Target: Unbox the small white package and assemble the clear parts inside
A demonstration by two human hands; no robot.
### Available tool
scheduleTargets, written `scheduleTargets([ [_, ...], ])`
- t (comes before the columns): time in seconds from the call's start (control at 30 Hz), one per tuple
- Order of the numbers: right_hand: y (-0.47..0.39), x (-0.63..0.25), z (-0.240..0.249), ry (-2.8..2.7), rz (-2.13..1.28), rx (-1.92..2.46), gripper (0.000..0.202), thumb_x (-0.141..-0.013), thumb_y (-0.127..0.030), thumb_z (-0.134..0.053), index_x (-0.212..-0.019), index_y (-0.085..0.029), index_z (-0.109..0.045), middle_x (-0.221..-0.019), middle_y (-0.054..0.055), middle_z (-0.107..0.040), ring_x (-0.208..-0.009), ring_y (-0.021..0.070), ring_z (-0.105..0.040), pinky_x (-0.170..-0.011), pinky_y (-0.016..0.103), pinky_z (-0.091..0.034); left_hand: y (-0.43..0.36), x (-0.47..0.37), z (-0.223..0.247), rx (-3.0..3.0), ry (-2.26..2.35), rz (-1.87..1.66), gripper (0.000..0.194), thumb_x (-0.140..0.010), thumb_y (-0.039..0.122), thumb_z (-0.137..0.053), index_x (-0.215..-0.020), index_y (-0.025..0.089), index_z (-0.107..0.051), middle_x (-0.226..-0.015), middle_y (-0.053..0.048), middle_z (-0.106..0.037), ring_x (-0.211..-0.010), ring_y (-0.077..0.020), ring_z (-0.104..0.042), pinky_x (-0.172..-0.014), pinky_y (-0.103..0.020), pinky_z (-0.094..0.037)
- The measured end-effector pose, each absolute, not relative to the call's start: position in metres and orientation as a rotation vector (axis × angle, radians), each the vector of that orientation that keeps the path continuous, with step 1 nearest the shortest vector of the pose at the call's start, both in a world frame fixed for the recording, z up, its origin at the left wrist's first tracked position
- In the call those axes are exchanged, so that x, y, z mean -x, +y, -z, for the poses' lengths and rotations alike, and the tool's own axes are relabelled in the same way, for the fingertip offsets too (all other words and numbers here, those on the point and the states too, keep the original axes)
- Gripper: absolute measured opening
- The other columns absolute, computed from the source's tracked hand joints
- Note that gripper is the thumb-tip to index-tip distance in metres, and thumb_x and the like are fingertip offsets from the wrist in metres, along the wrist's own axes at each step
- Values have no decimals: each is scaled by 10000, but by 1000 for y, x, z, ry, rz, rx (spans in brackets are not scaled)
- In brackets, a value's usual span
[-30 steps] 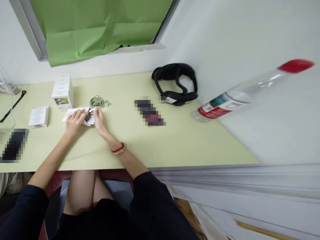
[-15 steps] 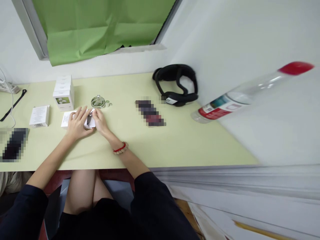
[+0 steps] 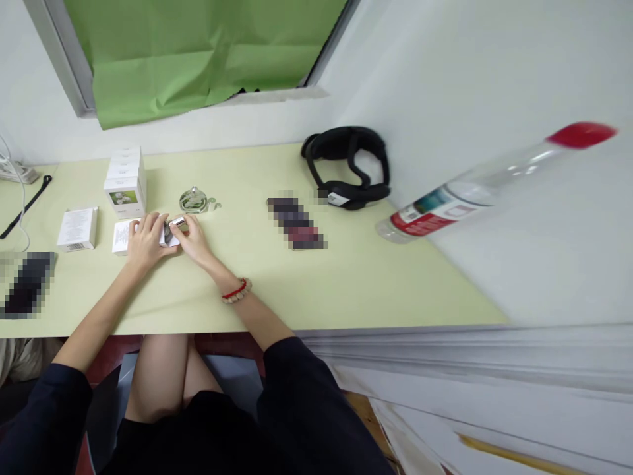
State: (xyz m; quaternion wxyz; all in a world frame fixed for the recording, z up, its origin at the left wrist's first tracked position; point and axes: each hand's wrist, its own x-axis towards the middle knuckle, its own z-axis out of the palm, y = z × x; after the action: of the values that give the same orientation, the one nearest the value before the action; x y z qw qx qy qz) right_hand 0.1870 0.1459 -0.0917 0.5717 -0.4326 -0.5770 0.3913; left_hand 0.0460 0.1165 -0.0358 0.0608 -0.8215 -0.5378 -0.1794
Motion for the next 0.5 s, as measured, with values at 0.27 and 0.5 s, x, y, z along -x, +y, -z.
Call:
scheduleTargets([
  [0.27,155,-186,96,-1067,-1165,937,664,-654,-802,-605,-944,-211,-517,-982,63,-647,-906,191,-625,-848,354,-542,121,-43,37,2462,-1640,561,708,-773,497,-667,-1367,159,-481,-1337,-177,-540,-1230,-328,-485,-1014,-431,-309],
  [0.5,159,-194,94,-907,-1232,1060,662,-710,-769,-560,-1042,-204,-470,-965,81,-655,-793,210,-653,-693,378,-573,118,-45,32,2464,-1699,402,746,-735,454,-708,-1369,131,-484,-1264,-180,-573,-1154,-344,-511,-999,-451,-326],
])
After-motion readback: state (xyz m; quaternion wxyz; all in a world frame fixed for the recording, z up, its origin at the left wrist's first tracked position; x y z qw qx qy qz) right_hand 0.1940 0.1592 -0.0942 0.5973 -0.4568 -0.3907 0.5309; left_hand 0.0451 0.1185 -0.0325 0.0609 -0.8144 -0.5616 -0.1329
